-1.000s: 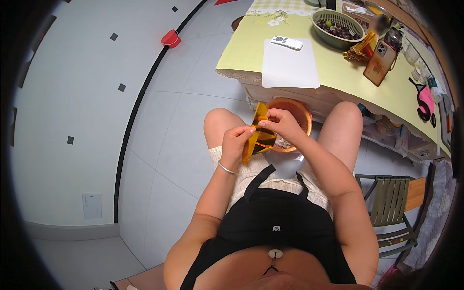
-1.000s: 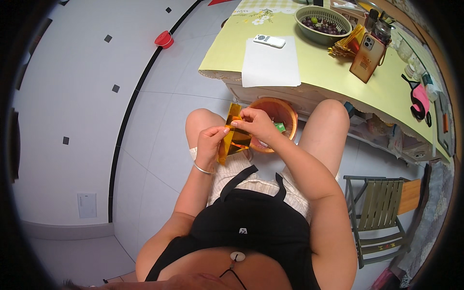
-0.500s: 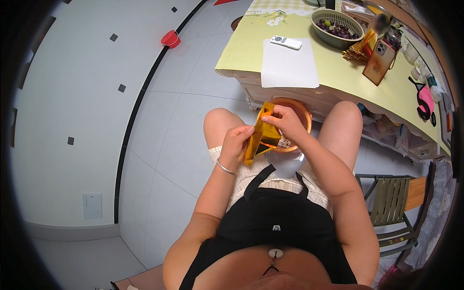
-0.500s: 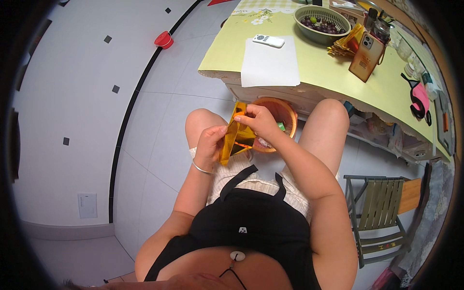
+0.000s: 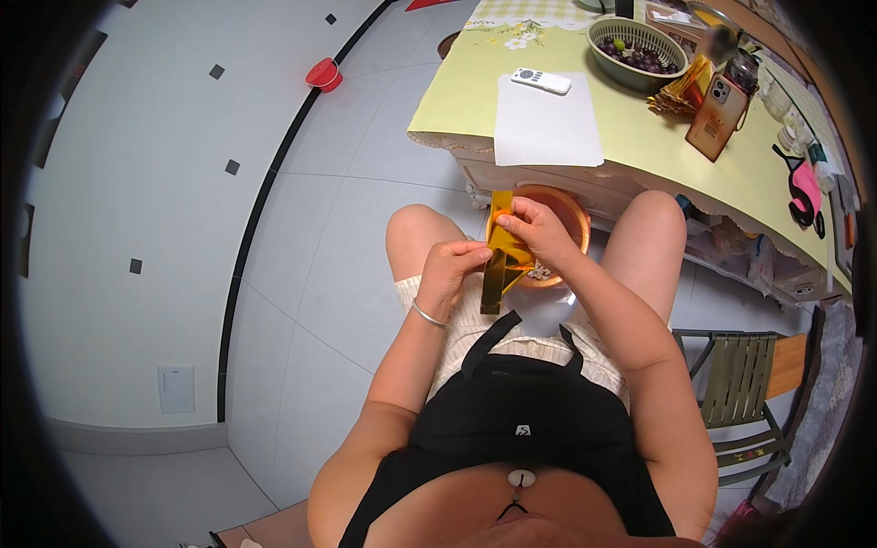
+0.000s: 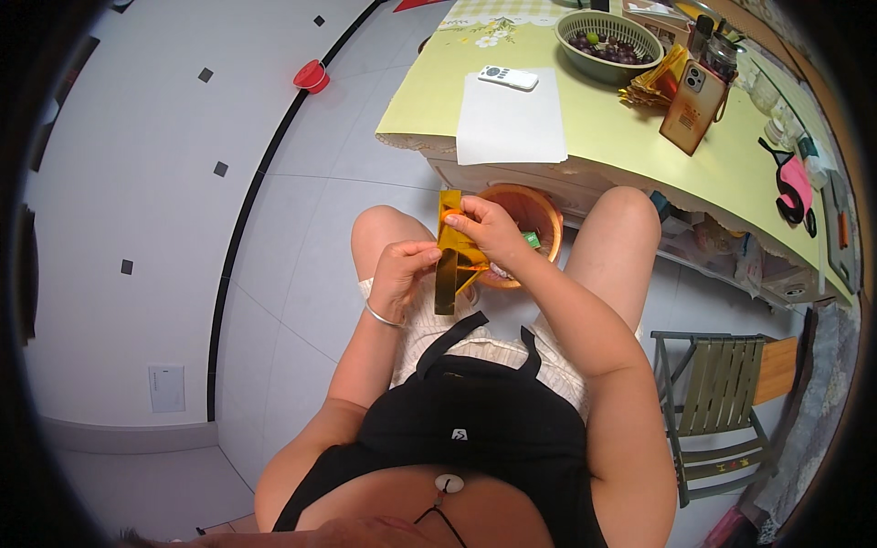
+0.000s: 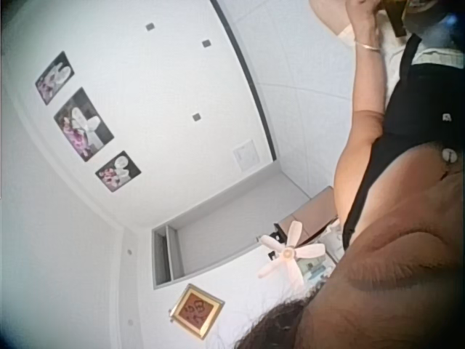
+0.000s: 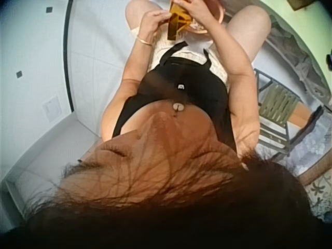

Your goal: The person sits on the floor and folds a sheet of white paper using a gold foil sheet as a guide. They repeatedly fold the paper into a triangular shape, pressing the creases to ensure sharpness, and then unfold it to repeat the process.

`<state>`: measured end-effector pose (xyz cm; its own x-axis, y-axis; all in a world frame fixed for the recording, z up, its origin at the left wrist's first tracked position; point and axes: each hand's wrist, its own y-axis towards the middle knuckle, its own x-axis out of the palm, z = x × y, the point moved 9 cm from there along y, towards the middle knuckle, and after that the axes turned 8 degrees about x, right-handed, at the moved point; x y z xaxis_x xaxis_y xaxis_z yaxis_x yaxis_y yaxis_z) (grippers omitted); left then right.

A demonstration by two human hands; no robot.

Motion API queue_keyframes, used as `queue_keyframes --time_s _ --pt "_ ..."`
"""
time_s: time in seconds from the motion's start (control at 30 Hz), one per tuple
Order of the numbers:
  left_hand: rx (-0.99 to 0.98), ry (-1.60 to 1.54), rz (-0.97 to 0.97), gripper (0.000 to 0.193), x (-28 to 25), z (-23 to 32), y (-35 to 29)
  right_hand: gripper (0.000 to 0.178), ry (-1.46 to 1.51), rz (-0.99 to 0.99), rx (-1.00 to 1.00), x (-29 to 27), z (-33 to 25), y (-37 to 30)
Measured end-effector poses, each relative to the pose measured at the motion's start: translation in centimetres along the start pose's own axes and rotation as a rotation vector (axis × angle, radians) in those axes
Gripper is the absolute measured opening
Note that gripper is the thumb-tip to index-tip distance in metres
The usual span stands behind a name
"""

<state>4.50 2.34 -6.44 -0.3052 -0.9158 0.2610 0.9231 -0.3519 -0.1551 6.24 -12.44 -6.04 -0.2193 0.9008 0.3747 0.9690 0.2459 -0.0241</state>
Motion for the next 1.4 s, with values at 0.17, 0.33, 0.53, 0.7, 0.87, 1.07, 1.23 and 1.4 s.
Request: queue_keyframes --time_s 0.17,0.33,0.53,0.7,0.87,1.07,1.23,1.4 --pt "0.053 0.072 0.017 0.015 -0.2 0.2 0.2 0.020 -0.030 0.013 -0.003 -0.1 -0.1 0.0" --pt "0.079 0.122 0.054 0.015 -0.1 0.4 0.1 0.022 -0.034 0.019 -0.010 0.0 -0.4 -0.1" --pt "0.132 0.193 0.091 0.012 0.2 1.1 -0.1 0.021 -0.034 0.034 0.010 0.3 -0.4 -0.3" --pt "0.176 0.229 0.087 0.007 0.3 1.2 -0.1 0.023 -0.140 0.092 0.034 -0.6 0.7 0.0" --pt "0.200 0.273 0.088 0.007 0.5 1.1 -0.2 0.021 -0.123 0.116 0.029 -0.8 -0.2 -0.3" --pt "0.213 0.353 0.078 0.005 0.8 1.0 -0.3 0.016 -0.096 0.081 0.063 -1.5 0.8 0.1" --pt "0.303 0.442 0.116 0.008 1.4 1.6 -0.7 0.017 -0.084 0.129 -0.005 -1.6 0.1 0.0" --pt "0.345 0.493 0.122 0.008 1.7 1.8 -1.0 0.015 -0.053 0.114 0.028 -1.2 -1.1 -0.6"
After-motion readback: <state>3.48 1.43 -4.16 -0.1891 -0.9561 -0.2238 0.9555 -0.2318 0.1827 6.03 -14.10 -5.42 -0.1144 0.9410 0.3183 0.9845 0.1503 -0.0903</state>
